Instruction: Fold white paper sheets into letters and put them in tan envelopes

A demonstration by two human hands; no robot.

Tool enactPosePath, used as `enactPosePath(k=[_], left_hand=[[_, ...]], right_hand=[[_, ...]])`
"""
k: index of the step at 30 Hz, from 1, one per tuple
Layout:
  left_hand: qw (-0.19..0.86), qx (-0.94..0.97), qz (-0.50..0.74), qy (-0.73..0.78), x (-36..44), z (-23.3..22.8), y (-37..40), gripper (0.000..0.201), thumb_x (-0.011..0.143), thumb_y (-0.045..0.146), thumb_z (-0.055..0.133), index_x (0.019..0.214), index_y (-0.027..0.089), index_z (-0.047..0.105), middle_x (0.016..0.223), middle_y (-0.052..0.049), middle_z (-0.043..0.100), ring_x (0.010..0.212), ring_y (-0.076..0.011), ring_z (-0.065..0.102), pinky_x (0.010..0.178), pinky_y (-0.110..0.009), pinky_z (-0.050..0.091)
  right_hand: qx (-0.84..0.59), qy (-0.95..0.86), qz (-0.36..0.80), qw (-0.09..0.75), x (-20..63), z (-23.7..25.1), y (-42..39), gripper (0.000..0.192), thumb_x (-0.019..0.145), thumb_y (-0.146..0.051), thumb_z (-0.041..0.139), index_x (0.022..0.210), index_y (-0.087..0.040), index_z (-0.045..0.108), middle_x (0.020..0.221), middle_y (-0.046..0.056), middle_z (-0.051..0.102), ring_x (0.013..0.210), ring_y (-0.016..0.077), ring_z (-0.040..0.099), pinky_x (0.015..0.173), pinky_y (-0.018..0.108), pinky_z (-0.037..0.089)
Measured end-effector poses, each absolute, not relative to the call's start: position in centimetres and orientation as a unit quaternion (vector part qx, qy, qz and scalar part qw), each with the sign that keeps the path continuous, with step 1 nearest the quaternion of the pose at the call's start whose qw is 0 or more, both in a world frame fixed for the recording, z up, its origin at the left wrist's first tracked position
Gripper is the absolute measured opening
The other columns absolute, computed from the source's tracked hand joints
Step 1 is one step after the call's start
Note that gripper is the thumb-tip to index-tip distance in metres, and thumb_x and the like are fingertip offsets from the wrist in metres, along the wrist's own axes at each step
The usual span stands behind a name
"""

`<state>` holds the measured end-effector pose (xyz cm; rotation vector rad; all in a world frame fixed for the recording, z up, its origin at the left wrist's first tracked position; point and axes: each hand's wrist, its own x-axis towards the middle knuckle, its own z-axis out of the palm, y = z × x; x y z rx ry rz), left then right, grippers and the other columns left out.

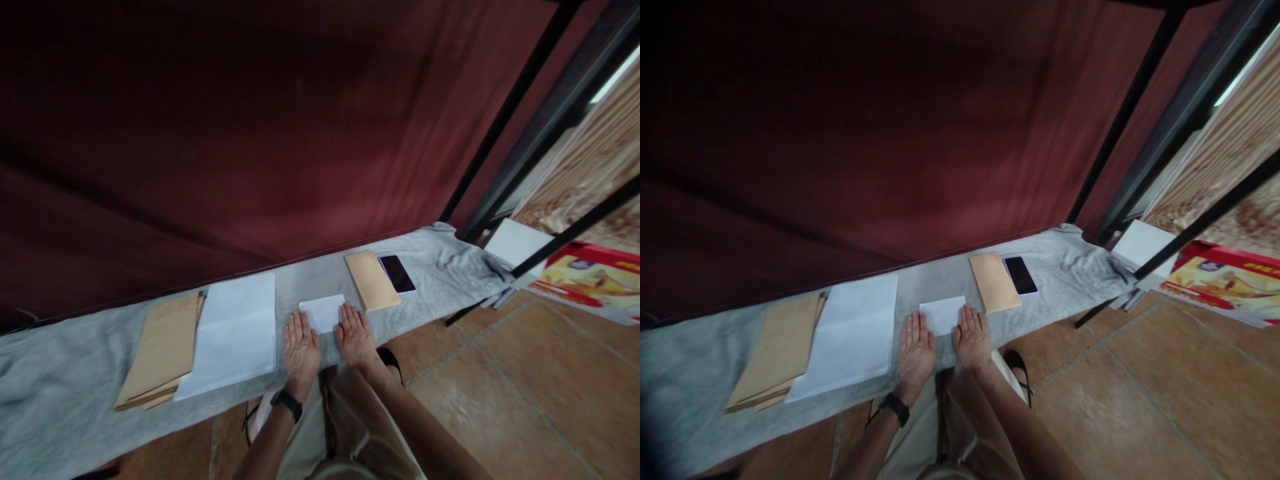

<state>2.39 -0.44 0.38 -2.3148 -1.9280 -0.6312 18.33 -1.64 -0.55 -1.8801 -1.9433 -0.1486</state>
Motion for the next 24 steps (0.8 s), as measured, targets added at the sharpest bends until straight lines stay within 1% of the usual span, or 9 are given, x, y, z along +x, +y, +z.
enactPosePath(k=[2,5,9,13,16,18,20,22,24], left_hand=[[0.019,-0.794,-0.203,-0.573,3.0,0.6,-1.0,0.057,0.100,0.023,0.032,0.155,0.009,0.029,0.161,-0.014,0.033,0.151,-0.0244,0.024,0.123,-0.047,0.027],[-0.001,-0.846,-0.171,-0.504,3.7,0.6,-1.8,0.056,0.100,0.027,0.033,0.154,0.013,0.033,0.159,-0.012,0.037,0.150,-0.0217,0.027,0.122,-0.044,0.029],[0.008,-0.846,-0.142,-0.513,3.5,0.4,-2.4,0.057,0.100,0.033,0.035,0.152,0.009,0.036,0.158,-0.015,0.037,0.150,-0.0238,0.029,0.122,-0.045,0.030],[0.019,-0.841,-0.133,-0.524,2.4,0.5,-2.9,0.059,0.100,0.036,0.037,0.150,0.005,0.038,0.158,-0.018,0.036,0.150,-0.0258,0.029,0.122,-0.044,0.029],[0.020,-0.833,-0.139,-0.535,2.2,0.5,-3.2,0.060,0.099,0.036,0.038,0.150,0.004,0.038,0.157,-0.019,0.037,0.149,-0.0267,0.029,0.121,-0.045,0.029],[0.018,-0.828,-0.144,-0.542,2.3,0.5,-3.3,0.060,0.099,0.036,0.039,0.151,0.005,0.037,0.157,-0.019,0.037,0.149,-0.0268,0.029,0.121,-0.046,0.030],[0.020,-0.825,-0.144,-0.547,2.5,0.4,-3.3,0.060,0.099,0.036,0.038,0.151,0.006,0.037,0.157,-0.019,0.038,0.149,-0.0269,0.030,0.121,-0.047,0.031],[0.023,-0.823,-0.142,-0.550,2.7,0.4,-3.2,0.059,0.099,0.036,0.037,0.149,0.005,0.039,0.156,-0.019,0.040,0.148,-0.0276,0.032,0.120,-0.047,0.032],[0.025,-0.821,-0.140,-0.553,2.8,0.5,-3.0,0.059,0.099,0.037,0.037,0.147,0.003,0.043,0.154,-0.020,0.042,0.147,-0.0286,0.035,0.119,-0.046,0.033]], right_hand=[[-0.679,-0.701,-0.050,0.211,18.3,-0.4,-1.6,0.053,0.103,-0.031,0.035,0.149,-0.006,0.043,0.153,0.015,0.045,0.143,0.0275,0.040,0.118,0.044,0.027],[-0.673,-0.709,-0.045,0.206,18.5,-0.4,-1.7,0.053,0.103,-0.030,0.035,0.150,-0.007,0.041,0.154,0.015,0.043,0.144,0.0271,0.038,0.118,0.045,0.027],[-0.669,-0.711,-0.045,0.213,19.0,-0.9,-2.3,0.054,0.103,-0.032,0.035,0.151,-0.007,0.040,0.154,0.016,0.044,0.143,0.0281,0.038,0.117,0.047,0.028],[-0.663,-0.712,-0.055,0.225,19.5,-1.5,-3.4,0.056,0.103,-0.034,0.037,0.149,-0.003,0.040,0.153,0.021,0.044,0.144,0.0314,0.036,0.116,0.048,0.030],[-0.676,-0.698,-0.042,0.233,19.5,-1.2,-3.4,0.052,0.101,-0.030,0.039,0.145,-0.003,0.044,0.151,0.022,0.046,0.140,0.0322,0.040,0.114,0.048,0.032],[-0.701,-0.671,-0.014,0.239,19.3,-0.6,-2.6,0.046,0.098,-0.026,0.041,0.138,-0.007,0.052,0.143,0.021,0.054,0.132,0.0317,0.048,0.110,0.046,0.037],[-0.726,-0.636,0.029,0.259,19.3,0.1,-1.4,0.037,0.094,-0.024,0.045,0.126,-0.013,0.061,0.130,0.018,0.062,0.120,0.0313,0.056,0.102,0.044,0.043],[-0.730,-0.594,0.088,0.325,19.4,0.6,-0.3,0.027,0.090,-0.024,0.048,0.109,-0.017,0.065,0.113,0.017,0.066,0.110,0.0310,0.059,0.096,0.044,0.046],[-0.713,-0.555,0.141,0.404,19.7,0.7,0.6,0.019,0.086,-0.025,0.050,0.097,-0.018,0.064,0.099,0.014,0.067,0.101,0.0295,0.060,0.092,0.044,0.048]])
